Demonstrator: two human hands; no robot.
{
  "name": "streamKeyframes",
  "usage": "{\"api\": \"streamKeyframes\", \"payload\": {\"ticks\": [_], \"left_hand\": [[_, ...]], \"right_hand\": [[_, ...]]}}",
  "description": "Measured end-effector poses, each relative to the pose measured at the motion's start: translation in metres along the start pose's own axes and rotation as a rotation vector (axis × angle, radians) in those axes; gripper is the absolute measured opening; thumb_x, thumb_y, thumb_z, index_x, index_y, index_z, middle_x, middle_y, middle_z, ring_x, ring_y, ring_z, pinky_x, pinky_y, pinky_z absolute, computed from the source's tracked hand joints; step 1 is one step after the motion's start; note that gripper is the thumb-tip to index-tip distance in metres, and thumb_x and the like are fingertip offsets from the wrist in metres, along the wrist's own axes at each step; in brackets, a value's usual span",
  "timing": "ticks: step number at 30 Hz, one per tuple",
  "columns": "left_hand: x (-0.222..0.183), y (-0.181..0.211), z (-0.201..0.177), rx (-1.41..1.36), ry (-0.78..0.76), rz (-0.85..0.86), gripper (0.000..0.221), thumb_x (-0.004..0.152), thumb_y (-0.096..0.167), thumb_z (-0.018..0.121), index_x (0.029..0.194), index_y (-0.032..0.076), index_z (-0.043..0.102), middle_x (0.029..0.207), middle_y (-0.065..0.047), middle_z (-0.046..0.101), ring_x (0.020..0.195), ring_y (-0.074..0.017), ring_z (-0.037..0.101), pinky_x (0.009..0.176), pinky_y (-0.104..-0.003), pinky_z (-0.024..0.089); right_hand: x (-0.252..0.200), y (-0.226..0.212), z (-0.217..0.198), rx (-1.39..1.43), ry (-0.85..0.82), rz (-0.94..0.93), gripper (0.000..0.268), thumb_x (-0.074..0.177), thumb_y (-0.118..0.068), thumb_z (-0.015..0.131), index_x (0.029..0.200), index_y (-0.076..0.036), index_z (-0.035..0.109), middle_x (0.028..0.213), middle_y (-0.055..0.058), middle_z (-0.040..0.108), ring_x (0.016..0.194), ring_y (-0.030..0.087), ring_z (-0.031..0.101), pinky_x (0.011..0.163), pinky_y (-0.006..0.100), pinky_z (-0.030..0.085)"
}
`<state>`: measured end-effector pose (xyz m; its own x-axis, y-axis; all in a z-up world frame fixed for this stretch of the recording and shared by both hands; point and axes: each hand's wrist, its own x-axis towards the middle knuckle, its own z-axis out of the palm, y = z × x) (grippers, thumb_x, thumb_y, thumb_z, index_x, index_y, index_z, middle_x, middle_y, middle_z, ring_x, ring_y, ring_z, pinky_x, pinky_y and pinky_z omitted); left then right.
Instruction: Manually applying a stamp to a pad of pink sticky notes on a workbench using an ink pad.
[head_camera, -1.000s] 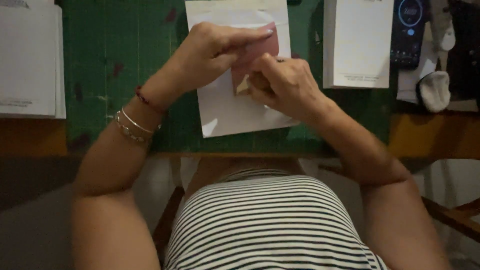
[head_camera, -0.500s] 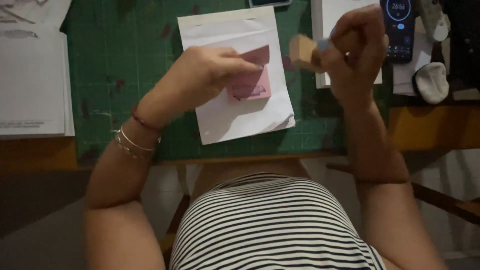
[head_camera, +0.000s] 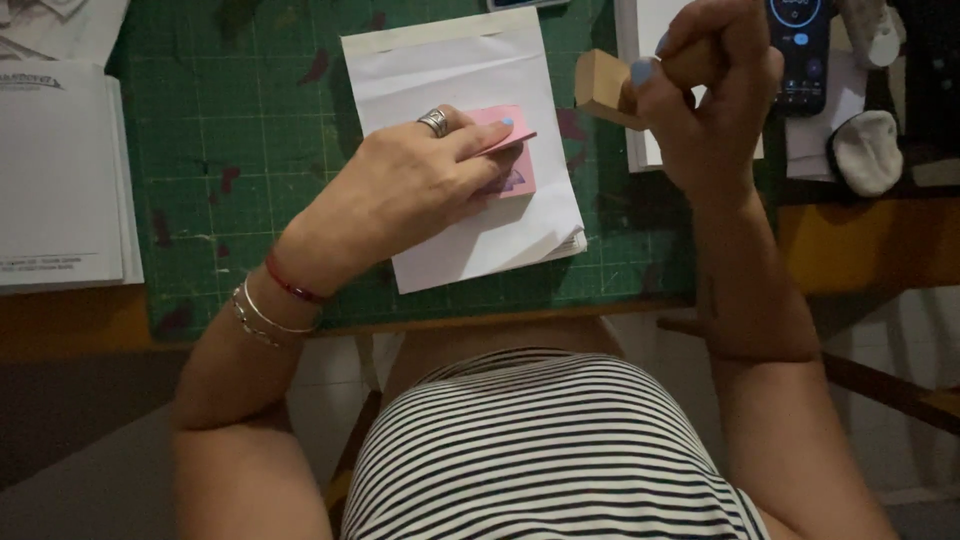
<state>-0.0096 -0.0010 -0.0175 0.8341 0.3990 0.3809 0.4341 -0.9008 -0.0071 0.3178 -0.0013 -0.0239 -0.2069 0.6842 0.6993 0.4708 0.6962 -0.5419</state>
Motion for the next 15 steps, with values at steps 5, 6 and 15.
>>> {"api": "streamKeyframes", "payload": {"ticks": [5, 6, 15], "left_hand": [[0.001, -0.005, -0.009, -0.055, -0.022, -0.011, 0.02, 0.11, 0.033, 0.072, 0.121, 0.016, 0.075, 0.145, 0.004, 0.074, 0.082, -0.025, 0.071, 0.05, -0.038, 0.054], [0.002, -0.005, -0.012, -0.118, -0.05, -0.026, 0.022, 0.111, 0.03, 0.069, 0.124, 0.013, 0.075, 0.144, -0.001, 0.075, 0.083, -0.0295, 0.072, 0.049, -0.043, 0.055], [0.002, -0.004, -0.02, -0.112, -0.01, -0.011, 0.049, 0.101, -0.007, 0.064, 0.143, 0.016, 0.071, 0.14, -0.002, 0.077, 0.081, -0.0258, 0.071, 0.047, -0.04, 0.052]], "right_hand": [[0.001, -0.004, 0.0, 0.022, 0.015, 0.047, 0.025, 0.101, 0.01, 0.072, 0.114, -0.001, 0.053, 0.099, 0.012, 0.057, 0.073, 0.023, 0.053, 0.065, 0.038, 0.041], [0.0, -0.002, 0.0, 0.02, 0.017, 0.033, 0.025, 0.101, 0.009, 0.073, 0.113, 0.0, 0.054, 0.099, 0.012, 0.057, 0.074, 0.023, 0.05, 0.066, 0.039, 0.04], [0.004, -0.008, -0.003, -0.057, 0.061, 0.124, 0.021, 0.103, 0.005, 0.072, 0.115, -0.002, 0.057, 0.099, 0.01, 0.059, 0.079, 0.023, 0.056, 0.069, 0.04, 0.041]]}}
